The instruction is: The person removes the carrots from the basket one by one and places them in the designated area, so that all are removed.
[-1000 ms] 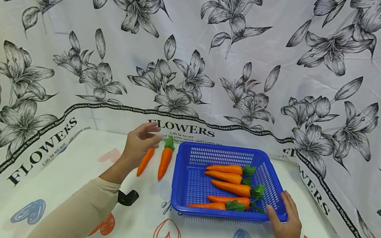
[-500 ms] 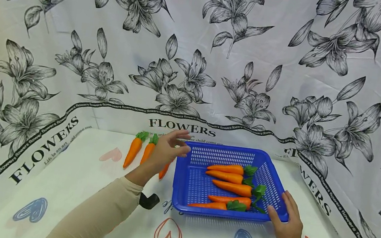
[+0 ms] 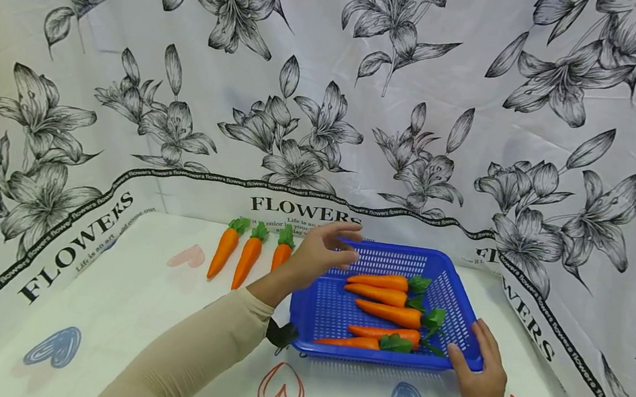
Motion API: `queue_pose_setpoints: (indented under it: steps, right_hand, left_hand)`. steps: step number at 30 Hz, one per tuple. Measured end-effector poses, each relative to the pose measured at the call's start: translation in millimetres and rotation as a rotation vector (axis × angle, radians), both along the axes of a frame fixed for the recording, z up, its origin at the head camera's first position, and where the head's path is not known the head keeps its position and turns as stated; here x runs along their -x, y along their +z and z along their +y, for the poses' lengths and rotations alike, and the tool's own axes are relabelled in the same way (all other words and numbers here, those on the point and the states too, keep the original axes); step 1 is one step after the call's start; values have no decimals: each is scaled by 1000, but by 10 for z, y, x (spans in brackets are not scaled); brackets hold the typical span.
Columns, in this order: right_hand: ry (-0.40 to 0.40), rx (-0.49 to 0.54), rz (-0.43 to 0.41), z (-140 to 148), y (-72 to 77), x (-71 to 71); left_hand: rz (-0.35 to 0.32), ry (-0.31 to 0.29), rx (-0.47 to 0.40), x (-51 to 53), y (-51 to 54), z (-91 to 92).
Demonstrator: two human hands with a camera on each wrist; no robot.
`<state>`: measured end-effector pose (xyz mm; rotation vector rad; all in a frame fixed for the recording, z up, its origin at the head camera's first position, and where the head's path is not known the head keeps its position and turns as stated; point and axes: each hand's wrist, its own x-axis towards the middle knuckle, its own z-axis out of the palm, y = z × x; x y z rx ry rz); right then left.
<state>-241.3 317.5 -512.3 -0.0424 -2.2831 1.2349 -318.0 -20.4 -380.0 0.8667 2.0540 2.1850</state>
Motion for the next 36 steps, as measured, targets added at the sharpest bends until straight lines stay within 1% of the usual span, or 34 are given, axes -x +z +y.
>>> queue_pose_setpoints:
  steps: [3, 5, 8, 12, 16, 20, 23, 27, 31, 34, 36]
  right_hand:
    - [-3, 0, 8, 2, -9, -1]
    - [-3, 2, 16, 5, -17, 0]
    - [-1, 0, 24, 11, -26, 1]
    - [-3, -7, 16, 23, -26, 2]
    - [-7, -12, 12, 42, -28, 11]
    - [-1, -8, 21, 43, -38, 21]
    - [4, -5, 21, 34, -32, 20]
    - [-1, 1, 9, 37, -12, 19]
    - [13, 17, -2, 35, -1, 13]
    - [17, 16, -4, 26, -5, 9]
    - [13, 12, 1, 22, -13, 12]
  left_hand:
    - [-34, -30, 10, 34, 22, 86]
    - [-58, -49, 32, 46, 36, 137]
    - [-73, -72, 86, 61, 51, 203]
    - [-64, -86, 160, 103, 46, 281]
    - [-66, -91, 204, 162, 34, 360]
    - [-86, -107, 294, 214, 13, 410]
    - [-99, -126, 373, 225, 15, 424]
    - [-110, -149, 441, 236, 17, 469]
    - [-150, -173, 484, 244, -43, 528]
    - [-190, -194, 495, 253, -112, 564]
    - [-203, -206, 502, 257, -152, 584]
